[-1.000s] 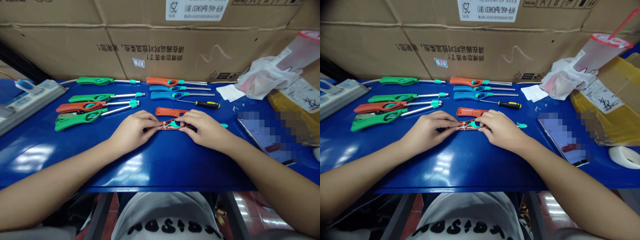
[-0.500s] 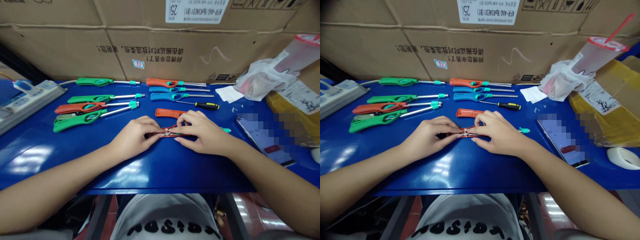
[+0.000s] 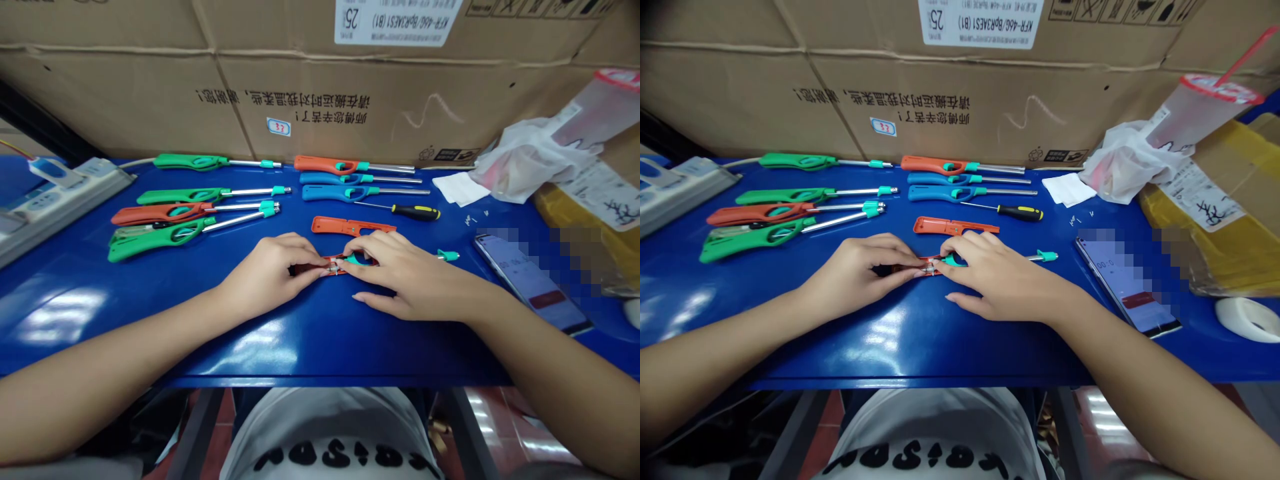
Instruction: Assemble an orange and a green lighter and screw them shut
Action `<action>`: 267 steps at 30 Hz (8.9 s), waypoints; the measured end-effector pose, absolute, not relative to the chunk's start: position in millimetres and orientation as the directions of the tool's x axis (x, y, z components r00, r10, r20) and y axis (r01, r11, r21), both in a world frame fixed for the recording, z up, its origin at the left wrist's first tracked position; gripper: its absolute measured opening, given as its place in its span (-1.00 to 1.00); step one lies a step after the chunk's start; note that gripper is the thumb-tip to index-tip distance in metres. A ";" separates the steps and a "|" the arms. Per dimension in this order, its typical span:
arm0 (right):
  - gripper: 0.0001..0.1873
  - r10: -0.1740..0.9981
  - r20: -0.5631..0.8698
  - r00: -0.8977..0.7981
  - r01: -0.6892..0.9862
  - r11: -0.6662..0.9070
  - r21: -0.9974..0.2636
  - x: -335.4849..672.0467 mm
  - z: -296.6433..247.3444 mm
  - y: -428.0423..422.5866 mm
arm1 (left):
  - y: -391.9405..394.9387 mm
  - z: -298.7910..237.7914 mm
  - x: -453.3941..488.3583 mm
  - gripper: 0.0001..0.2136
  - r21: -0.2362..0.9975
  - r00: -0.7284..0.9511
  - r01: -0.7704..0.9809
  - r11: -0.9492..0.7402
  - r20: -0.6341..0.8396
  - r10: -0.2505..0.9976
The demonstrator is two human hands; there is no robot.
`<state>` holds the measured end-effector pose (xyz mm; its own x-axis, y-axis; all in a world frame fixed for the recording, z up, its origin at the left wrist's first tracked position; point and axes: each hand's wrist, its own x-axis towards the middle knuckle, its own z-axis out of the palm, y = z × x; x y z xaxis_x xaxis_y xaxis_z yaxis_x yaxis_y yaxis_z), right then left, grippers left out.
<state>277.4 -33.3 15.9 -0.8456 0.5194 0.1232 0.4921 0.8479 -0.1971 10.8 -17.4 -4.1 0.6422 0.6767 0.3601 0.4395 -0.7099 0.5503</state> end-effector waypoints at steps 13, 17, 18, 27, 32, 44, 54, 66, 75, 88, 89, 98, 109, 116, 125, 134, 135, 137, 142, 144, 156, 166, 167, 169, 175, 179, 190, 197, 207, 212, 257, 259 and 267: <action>-0.46 0.542 0.105 -0.834 0.542 0.840 -0.034 277.8 16.6 -38.3 | -21.3 -1.4 11.8 -0.86 0.541 0.636 0.475 -0.694 0.334 0.696; -0.50 0.520 0.133 -0.844 0.515 0.854 -0.075 274.1 16.8 -36.5 | -21.8 -1.0 11.6 -0.85 0.492 0.651 0.486 -0.722 0.347 0.675; -0.53 0.527 0.158 -0.835 0.514 0.850 -0.113 275.3 16.9 -33.9 | -21.7 -0.7 11.4 -0.85 0.482 0.655 0.489 -0.727 0.348 0.671; -0.87 0.783 0.183 -0.594 0.676 0.609 -0.414 307.6 23.3 -3.6 | -20.2 4.5 7.4 -0.79 0.384 0.683 0.502 -0.775 0.374 0.627; -0.84 0.797 0.038 -0.603 0.670 0.532 -0.517 303.1 22.7 -5.6 | -24.1 -0.7 10.2 -0.66 0.206 0.828 0.432 -0.878 0.297 0.477; -0.76 0.852 -0.221 -0.474 0.758 0.268 -0.595 298.7 20.9 -7.4 | -24.0 -6.7 13.2 -0.64 0.141 0.854 0.433 -0.890 0.253 0.455; -0.78 0.847 -0.261 -0.464 0.785 0.256 -0.565 298.5 23.7 -9.3 | -24.5 -8.7 13.4 -0.68 0.224 0.831 0.414 -0.882 0.303 0.467; -0.72 0.859 -0.232 -0.456 0.764 0.244 -0.597 293.8 23.0 -11.1 | -17.5 -11.2 10.0 -0.65 0.114 0.864 0.378 -0.919 0.312 0.395; -0.74 0.872 -0.173 -0.459 0.760 0.284 -0.585 289.3 20.9 -13.3 | -19.2 -11.2 10.3 -0.64 0.118 0.863 0.393 -0.912 0.295 0.410; -0.64 0.847 -0.283 -0.450 0.775 0.213 -0.595 299.5 23.6 -8.0 | -16.6 -10.0 8.4 -0.77 0.280 0.725 0.462 -0.841 0.426 0.541; -0.64 0.843 -0.288 -0.455 0.776 0.216 -0.593 300.7 24.1 -7.7 | -15.6 -8.5 8.0 -0.78 0.300 0.712 0.469 -0.831 0.428 0.556; -0.66 0.843 -0.319 -0.433 0.802 0.199 -0.563 303.4 26.5 -7.6 | -9.1 -6.1 4.4 -0.82 0.368 0.679 0.492 -0.789 0.405 0.613; -0.64 0.844 -0.325 -0.427 0.806 0.192 -0.560 304.3 25.7 -8.1 | -6.3 -1.7 3.0 -0.82 0.506 0.680 0.478 -0.718 0.304 0.667; -0.66 0.844 -0.334 -0.419 0.814 0.186 -0.550 304.3 24.8 -7.5 | -5.8 -6.4 5.9 -0.82 0.644 0.593 0.515 -0.566 0.209 0.777; -0.67 0.846 -0.326 -0.421 0.812 0.192 -0.551 302.1 26.8 -8.1 | -8.2 -3.9 8.5 -0.84 0.643 0.582 0.504 -0.576 0.240 0.777; -0.67 0.854 -0.313 -0.416 0.806 0.186 -0.562 301.0 27.0 -8.4 | -9.1 -4.2 9.7 -0.82 0.689 0.533 0.526 -0.499 0.190 0.824; -0.67 0.853 -0.310 -0.420 0.805 0.192 -0.562 301.3 26.3 -8.3 | -9.5 -3.8 9.8 -0.82 0.690 0.530 0.528 -0.496 0.189 0.827; -0.68 0.855 -0.299 -0.425 0.803 0.203 -0.560 301.4 24.2 -8.0 | -9.4 -3.0 9.1 -0.80 0.691 0.522 0.532 -0.489 0.187 0.832; -0.72 0.877 -0.223 -0.426 0.775 0.226 -0.589 298.0 19.4 -7.1 | -4.8 -1.8 4.2 -0.80 0.678 0.549 0.528 -0.511 0.187 0.815; -0.71 0.883 -0.181 -0.432 0.762 0.251 -0.597 296.5 19.0 -6.9 | -2.9 -1.6 2.8 -0.81 0.664 0.557 0.532 -0.525 0.193 0.808; -0.75 0.897 0.025 -0.441 0.758 0.387 -0.525 295.4 14.8 -7.4 | -11.4 -0.1 6.4 -0.74 0.373 0.694 0.499 -0.782 0.369 0.618; -0.68 0.896 -0.057 -0.441 0.776 0.349 -0.526 292.9 11.0 -7.2 | -12.9 -10.4 10.3 -0.70 0.117 0.780 0.530 -0.840 0.320 0.537; -0.68 0.896 -0.062 -0.439 0.777 0.344 -0.528 292.8 11.0 -7.3 | -13.1 -10.7 10.6 -0.69 0.114 0.779 0.533 -0.839 0.320 0.539; -0.68 0.897 -0.060 -0.438 0.777 0.344 -0.528 292.8 11.1 -7.6 | -13.7 -11.3 11.0 -0.69 0.116 0.776 0.535 -0.837 0.324 0.541; -0.62 0.889 -0.064 -0.452 0.752 0.342 -0.563 298.5 17.4 -6.4 | -9.7 -8.5 5.7 -0.67 0.282 0.725 0.486 -0.828 0.399 0.561; -0.67 0.897 -0.065 -0.438 0.759 0.331 -0.561 305.9 24.0 -5.7 | -2.9 -1.7 -0.2 -0.77 0.372 0.632 0.508 -0.777 0.451 0.630; -0.79 0.872 -0.114 -0.476 0.750 0.334 -0.571 303.0 13.8 -5.9 | 5.0 -8.8 -1.5 -0.88 0.572 0.606 0.484 -0.662 0.326 0.725; -0.82 0.868 -0.113 -0.483 0.741 0.337 -0.580 302.9 14.8 -6.1 | 7.4 -9.7 -1.9 -0.89 0.616 0.595 0.483 -0.622 0.290 0.749; -0.90 0.842 0.223 -0.490 0.673 0.529 -0.517 301.0 -2.2 5.6 | 4.0 -9.4 2.6 -0.83 0.590 0.612 0.462 -0.663 0.329 0.719; -0.90 0.849 0.290 -0.442 0.667 0.527 -0.526 301.8 0.9 7.7 | 0.5 -9.1 4.5 -0.76 0.612 0.525 0.476 -0.631 0.378 0.762; -0.71 0.791 0.174 -0.587 0.637 0.584 -0.503 288.1 4.3 -8.8 | 7.5 -11.9 -1.8 -0.71 0.368 0.702 0.508 -0.779 0.347 0.621; -0.71 0.801 0.166 -0.575 0.636 0.566 -0.524 288.1 3.7 -9.0 | 7.0 -10.9 -2.2 -0.70 0.383 0.696 0.518 -0.765 0.331 0.637; -0.69 0.844 0.133 -0.519 0.654 0.492 -0.574 283.9 -0.2 -11.2 | 1.8 -7.4 -0.6 -0.68 0.474 0.664 0.527 -0.706 0.289 0.690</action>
